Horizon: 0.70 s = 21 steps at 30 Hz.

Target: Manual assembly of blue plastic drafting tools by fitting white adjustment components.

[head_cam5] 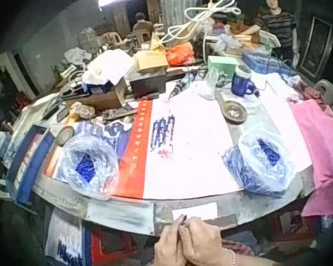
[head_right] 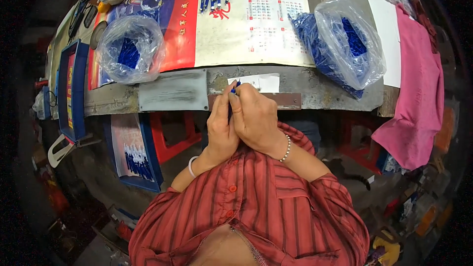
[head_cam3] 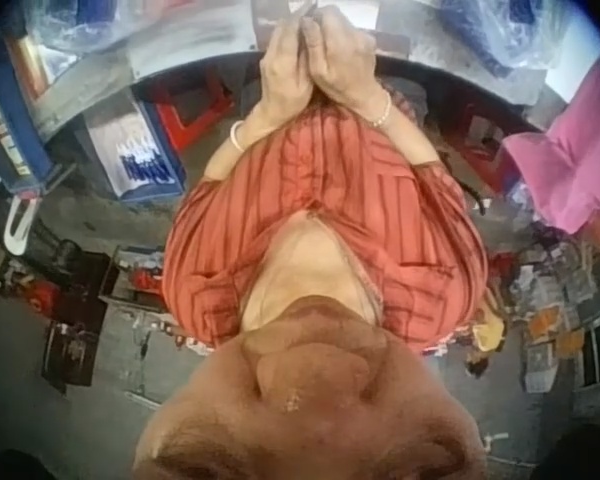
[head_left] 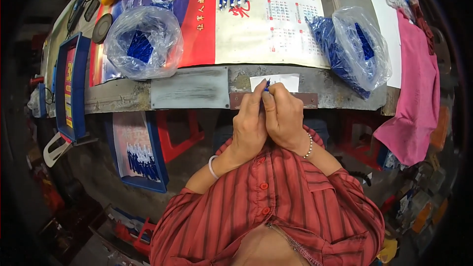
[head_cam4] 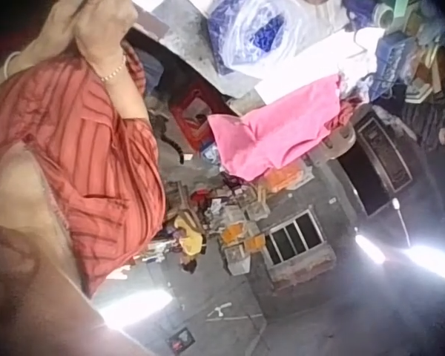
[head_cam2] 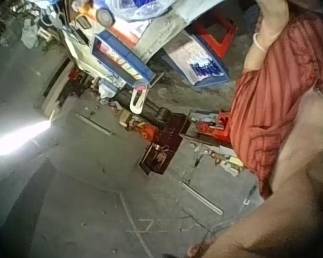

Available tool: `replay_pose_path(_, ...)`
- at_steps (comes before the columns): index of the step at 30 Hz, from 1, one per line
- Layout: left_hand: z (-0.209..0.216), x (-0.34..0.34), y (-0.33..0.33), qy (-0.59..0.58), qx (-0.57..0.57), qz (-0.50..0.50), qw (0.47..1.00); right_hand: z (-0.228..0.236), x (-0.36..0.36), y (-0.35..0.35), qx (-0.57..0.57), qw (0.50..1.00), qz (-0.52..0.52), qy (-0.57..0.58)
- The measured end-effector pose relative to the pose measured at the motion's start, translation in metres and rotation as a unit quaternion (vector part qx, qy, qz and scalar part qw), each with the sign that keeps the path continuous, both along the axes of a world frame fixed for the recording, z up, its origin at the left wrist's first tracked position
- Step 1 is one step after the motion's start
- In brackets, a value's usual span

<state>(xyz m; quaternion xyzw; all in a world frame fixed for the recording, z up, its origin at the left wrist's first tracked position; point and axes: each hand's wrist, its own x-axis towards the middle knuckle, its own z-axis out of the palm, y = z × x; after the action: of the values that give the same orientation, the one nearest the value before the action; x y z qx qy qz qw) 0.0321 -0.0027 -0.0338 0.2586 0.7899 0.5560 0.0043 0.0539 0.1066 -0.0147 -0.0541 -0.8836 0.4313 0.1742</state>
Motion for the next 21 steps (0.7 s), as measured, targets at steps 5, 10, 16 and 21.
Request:
replay_pose_path(5, -0.001, -0.003, -0.007, -0.019, -0.040, -0.035, 0.998, 0.009, 0.003, 0.024, -0.037, 0.999, 0.029, -0.023)
replay_pose_path(10, 0.009, -0.026, -0.016, -0.118, -0.125, -0.188, 0.967, 0.031, 0.013, 0.031, 0.262, 0.946, 0.188, 0.038)
replay_pose_path(16, 0.058, -0.063, -0.028, -0.073, -0.099, -0.228, 0.966, 0.045, 0.005, 0.064, 0.242, 0.943, 0.219, -0.062)
replay_pose_path(21, 0.061, -0.086, -0.023, -0.301, 0.115, -0.139, 0.936, 0.016, -0.022, 0.104, -0.144, 0.978, 0.113, -0.097)
